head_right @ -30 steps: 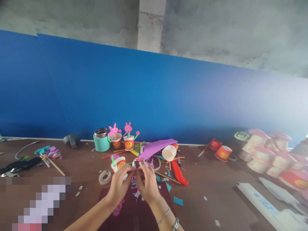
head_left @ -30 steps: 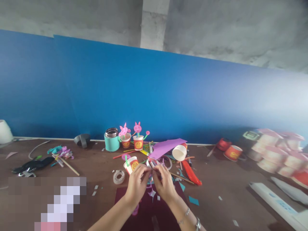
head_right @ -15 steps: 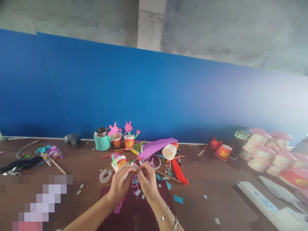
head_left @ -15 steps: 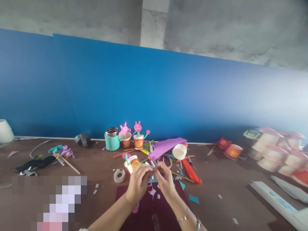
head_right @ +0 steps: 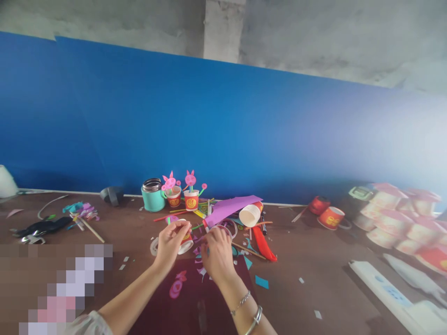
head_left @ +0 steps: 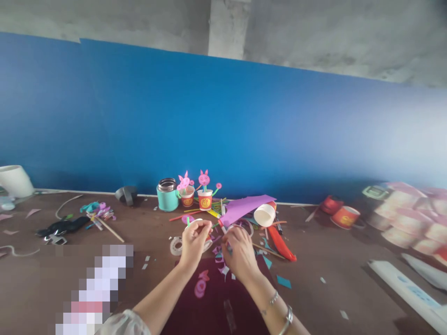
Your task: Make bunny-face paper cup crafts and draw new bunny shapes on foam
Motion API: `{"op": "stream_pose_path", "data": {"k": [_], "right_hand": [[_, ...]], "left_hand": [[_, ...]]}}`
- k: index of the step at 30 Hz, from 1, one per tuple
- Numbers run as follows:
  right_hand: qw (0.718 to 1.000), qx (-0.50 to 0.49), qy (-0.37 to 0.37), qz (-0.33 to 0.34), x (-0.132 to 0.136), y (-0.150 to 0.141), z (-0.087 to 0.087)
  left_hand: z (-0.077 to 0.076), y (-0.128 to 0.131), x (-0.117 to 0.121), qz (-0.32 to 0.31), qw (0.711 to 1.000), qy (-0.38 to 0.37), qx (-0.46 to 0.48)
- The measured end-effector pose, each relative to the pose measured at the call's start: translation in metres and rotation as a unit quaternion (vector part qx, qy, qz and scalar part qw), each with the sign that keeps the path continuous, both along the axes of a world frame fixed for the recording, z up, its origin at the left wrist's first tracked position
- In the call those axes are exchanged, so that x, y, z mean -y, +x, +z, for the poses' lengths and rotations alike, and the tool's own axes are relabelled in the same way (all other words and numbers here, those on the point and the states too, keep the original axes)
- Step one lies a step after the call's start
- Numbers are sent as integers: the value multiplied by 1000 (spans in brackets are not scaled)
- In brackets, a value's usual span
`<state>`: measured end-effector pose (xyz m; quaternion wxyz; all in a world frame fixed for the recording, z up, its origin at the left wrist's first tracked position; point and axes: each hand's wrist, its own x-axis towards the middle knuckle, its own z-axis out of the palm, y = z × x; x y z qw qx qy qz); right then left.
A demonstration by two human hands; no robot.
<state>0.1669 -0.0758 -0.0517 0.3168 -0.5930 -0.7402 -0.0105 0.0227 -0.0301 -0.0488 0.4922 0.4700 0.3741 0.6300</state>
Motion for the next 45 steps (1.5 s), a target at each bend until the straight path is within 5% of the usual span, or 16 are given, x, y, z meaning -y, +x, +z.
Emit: {"op": "stream_pose_path", "data": {"k": [3, 5, 14, 18, 23, 26, 30, 45], "right_hand": [[983, -14, -83, 165, 8, -16, 2], [972, -19, -125, 196, 11, -23, 1], [966, -22, -184, 180, 17, -29, 4], [949, -105, -235, 181, 13, -25, -3], [909, -348, -193, 122, -4, -2, -4], [856, -494, -149, 39, -9, 10, 4], [803, -577, -146, 11, -7, 11, 11], [846, -508, -152, 52, -4, 6, 17]], "left_hand": [[-2, -1, 0, 0, 1000, 2, -11], [-3, -2, -1, 0, 1000, 7, -18], [-3, -1, 2, -28, 999, 12, -25], [1, 1, 5, -66, 998, -16, 12], [3, 5, 9, -84, 996, -24, 28], [3, 8, 12, -109, 994, -18, 17], [3, 12, 19, -150, 987, -13, -55], [-4, 13, 16, -192, 973, 31, -122]]}}
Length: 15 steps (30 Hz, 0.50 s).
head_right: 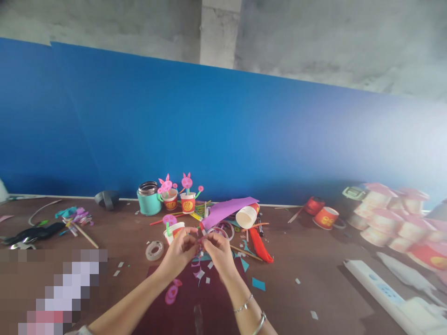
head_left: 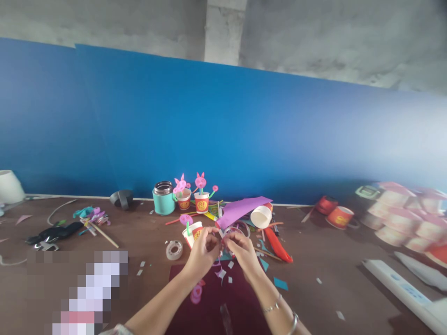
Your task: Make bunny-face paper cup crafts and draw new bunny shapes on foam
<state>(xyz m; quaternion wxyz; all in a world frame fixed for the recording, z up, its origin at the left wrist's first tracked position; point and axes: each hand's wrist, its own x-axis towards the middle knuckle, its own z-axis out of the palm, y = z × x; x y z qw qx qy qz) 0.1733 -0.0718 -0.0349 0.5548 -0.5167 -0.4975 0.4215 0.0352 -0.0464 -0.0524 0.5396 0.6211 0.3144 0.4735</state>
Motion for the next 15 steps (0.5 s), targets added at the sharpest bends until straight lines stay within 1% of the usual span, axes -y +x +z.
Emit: {"op": "stream_pose_path", "data": {"k": [7, 10, 15], "right_hand": [[1000, 15, 4, 22, 1, 2, 1], [999, 31, 18, 28, 1, 2, 2], [996, 68, 53, 37, 3, 2, 2]], "left_hand": [[-2, -2, -2, -3, 999, 9, -47], [2, -3, -1, 16, 996, 24, -84], [12, -6, 3, 35, 986, 76, -142]]}}
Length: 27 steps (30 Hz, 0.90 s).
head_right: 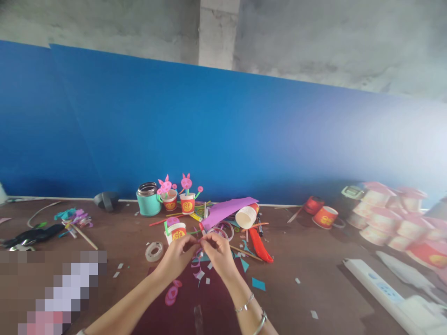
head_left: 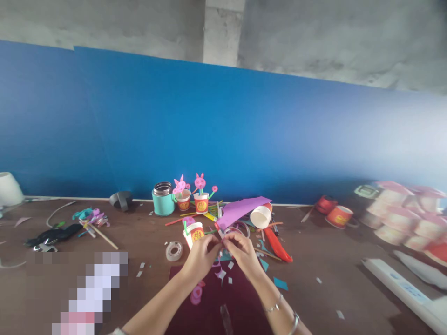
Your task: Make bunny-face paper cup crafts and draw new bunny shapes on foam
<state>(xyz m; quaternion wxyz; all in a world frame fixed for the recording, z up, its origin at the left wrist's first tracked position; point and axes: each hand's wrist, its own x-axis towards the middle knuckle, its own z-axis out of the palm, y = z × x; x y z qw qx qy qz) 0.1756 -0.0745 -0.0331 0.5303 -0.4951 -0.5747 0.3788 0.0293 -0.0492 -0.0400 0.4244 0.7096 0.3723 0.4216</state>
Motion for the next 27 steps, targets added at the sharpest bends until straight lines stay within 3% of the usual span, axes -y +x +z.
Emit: {"op": "stream_pose_path", "data": {"k": [5, 14, 22, 27], "right_hand": [[1000, -2, 21, 6, -2, 1, -7], [999, -34, -19, 19, -4, 0, -11], [999, -32, -10, 15, -1, -1, -9], [998, -48, -17, 36, -2, 0, -13]], "left_hand": [[4, 1, 3, 8, 999, 32, 19], [4, 1, -2, -7, 994, -58, 87], [7, -2, -2, 49, 996, 13, 69], [4, -2, -4, 32, 995, -46, 83]]}}
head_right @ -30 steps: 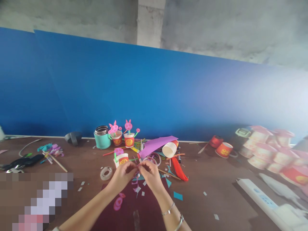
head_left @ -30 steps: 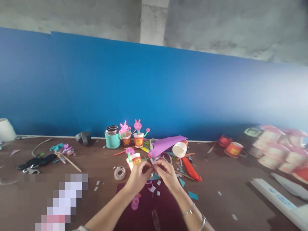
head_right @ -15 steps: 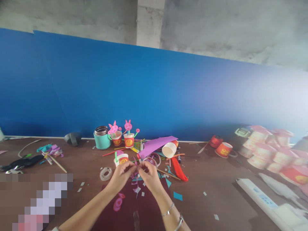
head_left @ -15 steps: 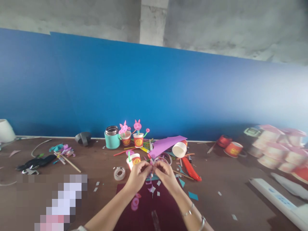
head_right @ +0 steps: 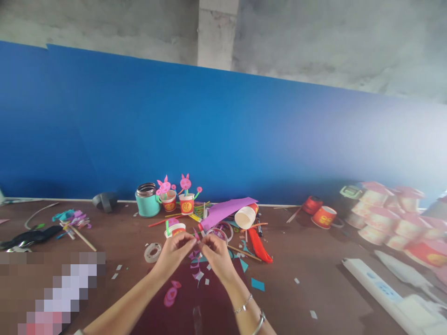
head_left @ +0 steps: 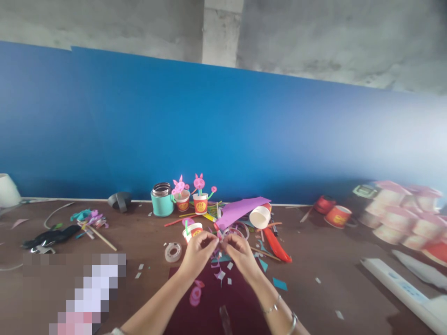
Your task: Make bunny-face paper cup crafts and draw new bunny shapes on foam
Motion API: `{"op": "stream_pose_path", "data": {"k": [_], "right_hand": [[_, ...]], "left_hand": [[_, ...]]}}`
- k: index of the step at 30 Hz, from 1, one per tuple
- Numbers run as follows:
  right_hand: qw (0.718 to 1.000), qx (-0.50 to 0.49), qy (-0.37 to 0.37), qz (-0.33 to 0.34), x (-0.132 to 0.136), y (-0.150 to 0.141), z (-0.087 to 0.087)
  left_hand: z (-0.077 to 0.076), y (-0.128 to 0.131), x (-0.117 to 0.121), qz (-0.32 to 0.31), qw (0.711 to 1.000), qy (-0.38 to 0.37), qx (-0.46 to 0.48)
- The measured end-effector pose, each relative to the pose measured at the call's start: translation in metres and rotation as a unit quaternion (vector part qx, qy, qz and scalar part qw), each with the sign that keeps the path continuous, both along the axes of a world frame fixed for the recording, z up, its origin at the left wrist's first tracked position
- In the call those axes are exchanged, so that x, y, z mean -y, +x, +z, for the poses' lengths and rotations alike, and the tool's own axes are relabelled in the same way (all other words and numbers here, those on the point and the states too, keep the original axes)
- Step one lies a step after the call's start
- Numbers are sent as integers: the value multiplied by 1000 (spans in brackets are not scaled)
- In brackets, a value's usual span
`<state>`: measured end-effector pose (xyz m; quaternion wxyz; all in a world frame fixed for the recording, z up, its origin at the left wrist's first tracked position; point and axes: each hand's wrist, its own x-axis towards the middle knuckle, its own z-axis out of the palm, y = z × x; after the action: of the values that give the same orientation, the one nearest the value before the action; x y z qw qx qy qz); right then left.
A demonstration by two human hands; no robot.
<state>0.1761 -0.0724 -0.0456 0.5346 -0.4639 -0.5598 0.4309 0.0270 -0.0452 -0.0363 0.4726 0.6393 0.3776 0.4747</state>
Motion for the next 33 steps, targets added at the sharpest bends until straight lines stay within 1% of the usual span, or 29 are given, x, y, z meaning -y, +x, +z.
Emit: {"op": "stream_pose_path", "data": {"k": [2, 5, 7, 10, 12, 15, 19, 29, 33], "right_hand": [[1000, 0, -1, 6, -1, 0, 0], [1000, 12, -5, -6, -2, -2, -1], [999, 17, 1, -37, -3, -3, -1], [994, 36, 28, -102, -1, -6, 0], [989, 73, 43, -118, 1, -9, 2], [988, 109, 41, -99, 4, -12, 2], [989, 111, 30, -96, 4, -16, -1], [998, 46, 2, -50, 3, -14, 0], [998, 32, 2, -49, 2, -14, -2]], "left_hand": [[-1, 1, 1, -8, 1000, -4, 2], [1, 1, 2, 1, 1000, 22, -16], [1, 1, 2, 25, 997, 53, -41], [0, 0, 3, 67, 989, 107, -80], [-2, 0, 3, 82, 982, 138, -96], [-4, 0, 5, 77, 978, 162, -108], [-5, 1, 6, 63, 977, 170, -113], [-4, 1, 7, 43, 976, 183, -111], [-6, 2, 7, 36, 978, 177, -103]]}}
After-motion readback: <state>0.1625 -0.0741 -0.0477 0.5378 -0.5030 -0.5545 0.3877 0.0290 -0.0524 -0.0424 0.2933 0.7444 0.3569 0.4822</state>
